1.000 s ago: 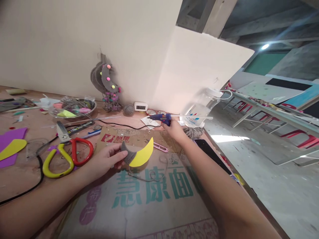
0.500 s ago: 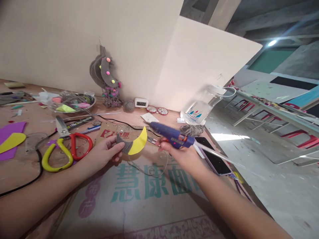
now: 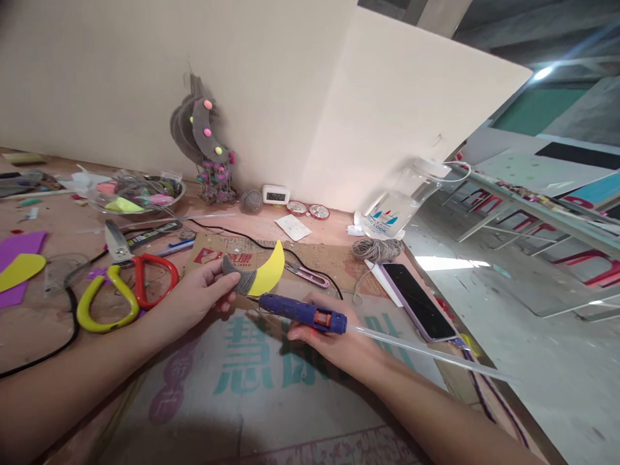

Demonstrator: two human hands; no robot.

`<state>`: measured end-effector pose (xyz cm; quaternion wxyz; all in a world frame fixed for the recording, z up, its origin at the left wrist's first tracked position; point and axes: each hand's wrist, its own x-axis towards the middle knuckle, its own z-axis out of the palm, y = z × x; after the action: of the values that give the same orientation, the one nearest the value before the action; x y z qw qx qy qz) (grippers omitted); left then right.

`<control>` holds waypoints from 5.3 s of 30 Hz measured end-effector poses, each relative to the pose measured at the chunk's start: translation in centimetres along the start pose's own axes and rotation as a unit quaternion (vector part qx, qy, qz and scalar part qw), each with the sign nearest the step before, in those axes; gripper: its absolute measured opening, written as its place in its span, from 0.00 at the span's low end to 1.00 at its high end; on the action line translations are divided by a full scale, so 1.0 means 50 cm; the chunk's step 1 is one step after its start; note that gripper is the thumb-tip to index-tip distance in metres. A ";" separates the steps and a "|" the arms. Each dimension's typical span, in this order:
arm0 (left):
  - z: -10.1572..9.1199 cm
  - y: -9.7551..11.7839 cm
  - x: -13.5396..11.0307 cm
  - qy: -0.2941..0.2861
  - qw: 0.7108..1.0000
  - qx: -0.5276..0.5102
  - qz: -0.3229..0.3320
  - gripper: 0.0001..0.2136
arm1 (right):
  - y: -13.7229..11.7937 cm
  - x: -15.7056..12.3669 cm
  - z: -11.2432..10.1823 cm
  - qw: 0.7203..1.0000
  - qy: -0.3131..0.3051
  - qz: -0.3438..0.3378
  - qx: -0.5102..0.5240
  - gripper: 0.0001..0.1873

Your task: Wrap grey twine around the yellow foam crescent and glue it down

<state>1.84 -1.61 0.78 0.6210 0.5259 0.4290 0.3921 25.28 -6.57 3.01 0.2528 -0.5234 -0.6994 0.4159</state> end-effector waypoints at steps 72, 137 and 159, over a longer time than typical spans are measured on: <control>-0.005 -0.008 -0.001 -0.023 0.999 0.040 0.020 0.07 | -0.015 0.010 0.008 0.994 0.076 0.056 -0.045 0.15; -0.001 -0.005 -0.007 -0.033 0.998 0.045 0.019 0.09 | 0.008 0.009 0.001 0.990 0.122 0.011 -0.065 0.17; 0.001 -0.019 0.002 -0.026 0.999 0.009 0.024 0.10 | -0.086 0.016 -0.094 0.982 0.156 -0.080 -0.068 0.15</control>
<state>1.95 -1.67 -0.15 0.6176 0.5519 0.4032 0.3891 26.50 -4.79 9.08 0.3550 -0.5398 -0.7180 0.2589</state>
